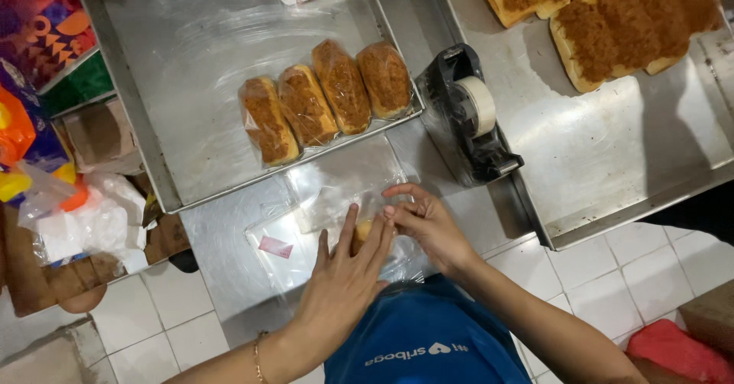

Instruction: The person places individual slices of bread topped with a brown spread into clear plastic bags, seals them, and arranges them on a metal tray. The person repeats this process for multiple slices throughout the clip.

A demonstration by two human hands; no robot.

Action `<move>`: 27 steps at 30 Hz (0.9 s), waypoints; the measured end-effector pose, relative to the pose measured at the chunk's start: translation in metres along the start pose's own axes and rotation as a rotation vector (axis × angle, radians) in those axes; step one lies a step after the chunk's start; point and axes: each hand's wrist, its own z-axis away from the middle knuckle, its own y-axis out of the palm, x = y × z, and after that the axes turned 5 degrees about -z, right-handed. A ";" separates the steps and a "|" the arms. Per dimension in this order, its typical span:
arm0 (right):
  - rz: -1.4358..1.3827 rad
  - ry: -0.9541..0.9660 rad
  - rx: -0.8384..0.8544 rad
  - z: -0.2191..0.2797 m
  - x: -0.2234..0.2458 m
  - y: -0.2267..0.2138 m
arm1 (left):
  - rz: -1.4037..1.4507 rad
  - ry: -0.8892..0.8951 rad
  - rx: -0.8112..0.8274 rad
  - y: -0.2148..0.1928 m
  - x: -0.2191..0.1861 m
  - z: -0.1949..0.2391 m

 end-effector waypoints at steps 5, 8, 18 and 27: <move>-0.211 0.290 0.052 0.001 -0.008 -0.015 | -0.139 0.208 0.031 -0.001 0.009 -0.008; 0.274 0.084 0.197 0.008 0.014 -0.024 | 0.033 0.186 0.105 -0.008 0.016 -0.012; 0.709 0.145 -0.264 0.007 0.107 -0.114 | 0.275 0.139 0.313 -0.005 0.033 -0.017; 0.055 -0.224 -0.307 0.024 0.062 -0.139 | 0.258 0.171 0.380 -0.002 0.034 -0.018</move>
